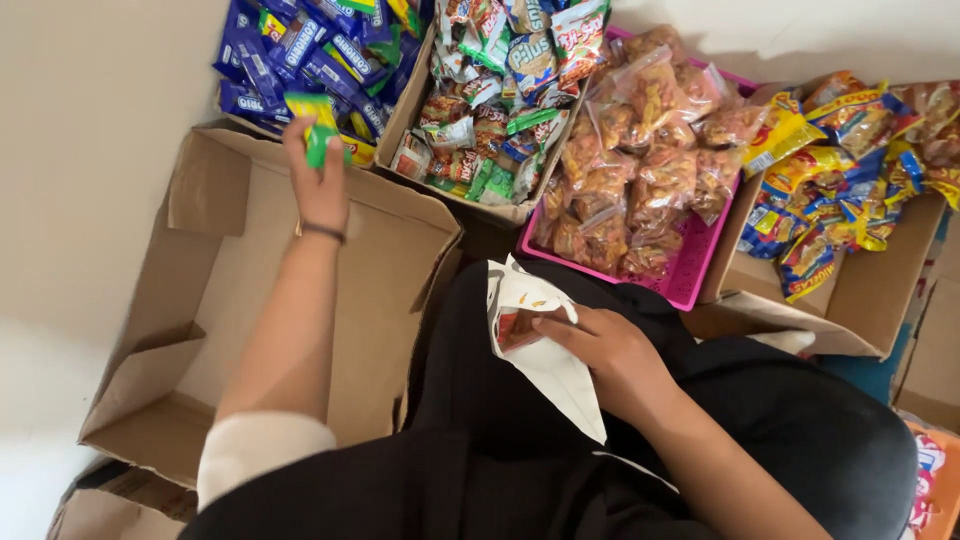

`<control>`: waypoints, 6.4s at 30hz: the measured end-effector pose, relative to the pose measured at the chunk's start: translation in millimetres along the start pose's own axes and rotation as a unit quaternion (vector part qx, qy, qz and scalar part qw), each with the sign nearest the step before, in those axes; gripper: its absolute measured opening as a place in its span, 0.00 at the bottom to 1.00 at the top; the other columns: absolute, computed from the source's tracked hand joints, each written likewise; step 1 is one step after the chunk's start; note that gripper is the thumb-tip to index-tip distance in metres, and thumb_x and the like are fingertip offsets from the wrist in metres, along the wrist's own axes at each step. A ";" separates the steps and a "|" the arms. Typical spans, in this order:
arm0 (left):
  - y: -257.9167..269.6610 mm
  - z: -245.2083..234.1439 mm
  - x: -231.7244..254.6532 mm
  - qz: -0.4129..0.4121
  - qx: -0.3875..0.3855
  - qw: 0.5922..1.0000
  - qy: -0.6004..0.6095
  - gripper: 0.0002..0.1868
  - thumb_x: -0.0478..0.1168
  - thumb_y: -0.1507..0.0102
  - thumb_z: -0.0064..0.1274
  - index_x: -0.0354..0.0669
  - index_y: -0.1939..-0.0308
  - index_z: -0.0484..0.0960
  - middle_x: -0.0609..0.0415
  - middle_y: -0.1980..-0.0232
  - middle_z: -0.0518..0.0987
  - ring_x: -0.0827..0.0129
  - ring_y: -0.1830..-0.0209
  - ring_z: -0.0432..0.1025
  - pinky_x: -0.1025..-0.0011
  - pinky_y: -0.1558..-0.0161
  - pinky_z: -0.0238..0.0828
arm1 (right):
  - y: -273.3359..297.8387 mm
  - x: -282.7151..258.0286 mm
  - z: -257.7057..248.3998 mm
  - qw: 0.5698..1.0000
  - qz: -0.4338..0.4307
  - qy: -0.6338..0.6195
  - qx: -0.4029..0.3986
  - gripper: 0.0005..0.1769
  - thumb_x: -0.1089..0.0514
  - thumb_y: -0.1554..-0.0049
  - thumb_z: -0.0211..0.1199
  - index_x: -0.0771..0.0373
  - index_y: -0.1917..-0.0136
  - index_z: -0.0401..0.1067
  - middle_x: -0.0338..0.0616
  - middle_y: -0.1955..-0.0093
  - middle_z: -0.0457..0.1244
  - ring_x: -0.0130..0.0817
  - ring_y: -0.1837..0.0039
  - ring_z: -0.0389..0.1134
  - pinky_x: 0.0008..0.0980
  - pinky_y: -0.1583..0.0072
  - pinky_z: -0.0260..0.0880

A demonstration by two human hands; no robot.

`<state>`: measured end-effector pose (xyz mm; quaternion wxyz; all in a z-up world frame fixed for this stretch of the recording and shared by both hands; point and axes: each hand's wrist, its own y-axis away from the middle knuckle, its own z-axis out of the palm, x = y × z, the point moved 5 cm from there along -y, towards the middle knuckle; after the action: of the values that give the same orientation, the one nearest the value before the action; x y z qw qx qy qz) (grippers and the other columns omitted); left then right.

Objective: Packing small decorative gift bags with an assortment of snack packets while sitting on the floor.

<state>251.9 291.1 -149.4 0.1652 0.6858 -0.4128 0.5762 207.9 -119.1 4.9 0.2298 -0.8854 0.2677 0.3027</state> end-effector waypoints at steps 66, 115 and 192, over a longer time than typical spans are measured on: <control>295.0 6.9 292.2 0.222 -0.298 0.863 -0.342 0.23 0.36 0.49 0.57 0.65 0.52 0.86 0.61 0.23 0.62 0.53 0.24 0.54 0.39 0.31 0.43 | 86.9 -102.3 7.1 0.988 -0.112 0.058 -0.091 0.14 0.66 0.53 0.65 0.54 0.52 0.77 0.38 0.48 0.69 0.47 0.50 0.71 0.43 0.53 0.67; 304.5 25.0 209.4 -0.066 -0.530 0.842 0.083 0.41 0.36 0.56 0.72 0.36 0.38 0.77 0.38 0.43 0.81 0.44 0.36 0.71 0.49 0.35 0.65 | 96.9 -85.0 2.0 0.985 -0.138 -0.030 -0.095 0.09 0.50 0.49 0.66 0.52 0.55 0.73 0.34 0.54 0.72 0.39 0.38 0.68 0.40 0.38 0.51; 360.6 107.1 322.7 -0.006 -0.518 0.855 0.038 0.27 0.43 0.47 0.68 0.38 0.47 0.80 0.39 0.51 0.83 0.41 0.43 0.75 0.48 0.42 0.71 | 161.7 -122.8 -141.8 0.981 -0.020 -0.055 0.185 0.06 0.63 0.46 0.71 0.60 0.53 0.80 0.46 0.55 0.72 0.48 0.52 0.72 0.42 0.47 0.69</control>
<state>47.6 -123.4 29.7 0.5155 0.4811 -0.6406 0.3039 84.7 -280.1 147.0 0.4098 -0.8149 0.2882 0.2913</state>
